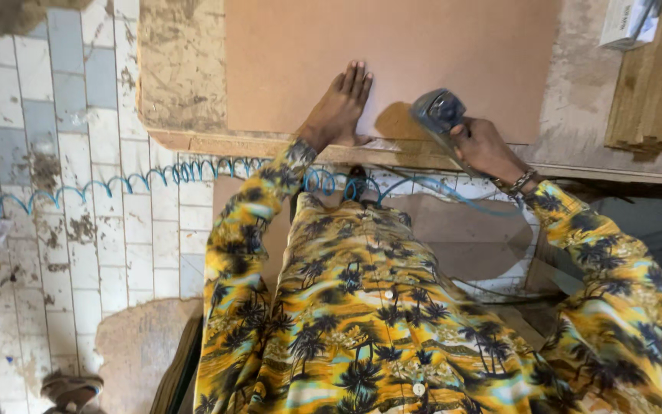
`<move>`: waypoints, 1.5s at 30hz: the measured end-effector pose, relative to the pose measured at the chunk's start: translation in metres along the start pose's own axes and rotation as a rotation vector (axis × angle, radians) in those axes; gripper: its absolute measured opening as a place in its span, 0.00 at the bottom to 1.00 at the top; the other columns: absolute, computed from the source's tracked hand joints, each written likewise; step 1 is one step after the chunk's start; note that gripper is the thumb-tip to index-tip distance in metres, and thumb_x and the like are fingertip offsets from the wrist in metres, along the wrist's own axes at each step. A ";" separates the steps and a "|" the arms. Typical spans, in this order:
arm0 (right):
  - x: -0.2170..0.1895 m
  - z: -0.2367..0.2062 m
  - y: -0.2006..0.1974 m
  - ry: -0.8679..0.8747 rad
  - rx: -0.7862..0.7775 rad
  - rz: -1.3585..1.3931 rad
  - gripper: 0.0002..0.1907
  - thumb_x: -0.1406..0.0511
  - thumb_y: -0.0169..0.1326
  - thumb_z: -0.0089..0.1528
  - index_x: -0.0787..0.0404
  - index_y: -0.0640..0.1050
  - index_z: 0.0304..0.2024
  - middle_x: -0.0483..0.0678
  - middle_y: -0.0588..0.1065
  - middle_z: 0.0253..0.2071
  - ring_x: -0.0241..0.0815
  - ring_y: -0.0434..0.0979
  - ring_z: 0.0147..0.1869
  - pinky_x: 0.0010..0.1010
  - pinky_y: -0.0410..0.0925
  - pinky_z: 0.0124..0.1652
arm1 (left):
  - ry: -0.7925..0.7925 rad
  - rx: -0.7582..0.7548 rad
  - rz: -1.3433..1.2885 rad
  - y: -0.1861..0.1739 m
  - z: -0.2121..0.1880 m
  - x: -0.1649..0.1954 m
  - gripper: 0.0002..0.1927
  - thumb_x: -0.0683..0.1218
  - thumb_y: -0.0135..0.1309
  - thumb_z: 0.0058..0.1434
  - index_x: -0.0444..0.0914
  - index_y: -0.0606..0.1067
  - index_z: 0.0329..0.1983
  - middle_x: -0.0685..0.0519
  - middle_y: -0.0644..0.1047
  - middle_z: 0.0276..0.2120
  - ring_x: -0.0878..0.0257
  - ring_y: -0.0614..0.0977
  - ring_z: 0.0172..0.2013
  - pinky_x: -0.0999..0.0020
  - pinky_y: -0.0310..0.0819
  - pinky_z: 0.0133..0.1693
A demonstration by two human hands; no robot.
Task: The person places a large hardboard panel onto a wooden frame on the workbench and aligns its edges. They use a pneumatic nail gun to drive nails along the frame edge, repositioning the panel and pressing it flat between fastening passes.
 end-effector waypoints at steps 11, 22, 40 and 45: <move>0.134 -0.020 -0.128 0.452 0.594 -0.569 0.39 0.38 0.51 0.71 0.72 0.80 0.44 0.70 0.77 0.37 0.71 0.79 0.44 0.56 0.73 0.44 | -0.575 0.580 -0.596 -0.032 -0.060 -0.051 0.34 0.62 0.54 0.69 0.36 0.69 0.69 0.44 0.72 0.68 0.50 0.69 0.71 0.52 0.56 0.75; 0.098 -0.031 0.047 -0.134 0.431 0.706 0.31 0.45 0.45 0.77 0.67 0.80 0.41 0.56 0.80 0.39 0.43 0.78 0.38 0.37 0.69 0.40 | -1.031 0.249 -0.385 -0.142 -0.083 -0.145 0.35 0.65 0.65 0.67 0.29 0.74 0.23 0.41 0.74 0.22 0.55 0.73 0.22 0.61 0.63 0.28; 0.068 0.021 0.004 -0.283 0.656 1.096 0.18 0.56 0.45 0.78 0.66 0.75 0.50 0.56 0.76 0.49 0.50 0.78 0.56 0.48 0.72 0.58 | -0.667 0.024 -1.281 -0.093 -0.168 0.119 0.22 0.54 0.56 0.69 0.30 0.75 0.52 0.43 0.80 0.36 0.59 0.83 0.31 0.63 0.81 0.34; 0.102 0.074 -0.131 -0.175 0.521 0.977 0.19 0.59 0.49 0.72 0.68 0.75 0.58 0.56 0.77 0.58 0.44 0.77 0.65 0.34 0.68 0.66 | -0.500 -0.274 -1.716 -0.031 -0.070 0.233 0.30 0.57 0.53 0.69 0.34 0.67 0.67 0.40 0.81 0.49 0.54 0.86 0.37 0.55 0.86 0.42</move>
Point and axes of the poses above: each hand's wrist, its own z-axis towards the middle knuckle, its own y-axis out of the palm, x = y × z, the point moved 3 cm from there along z, towards the middle knuckle
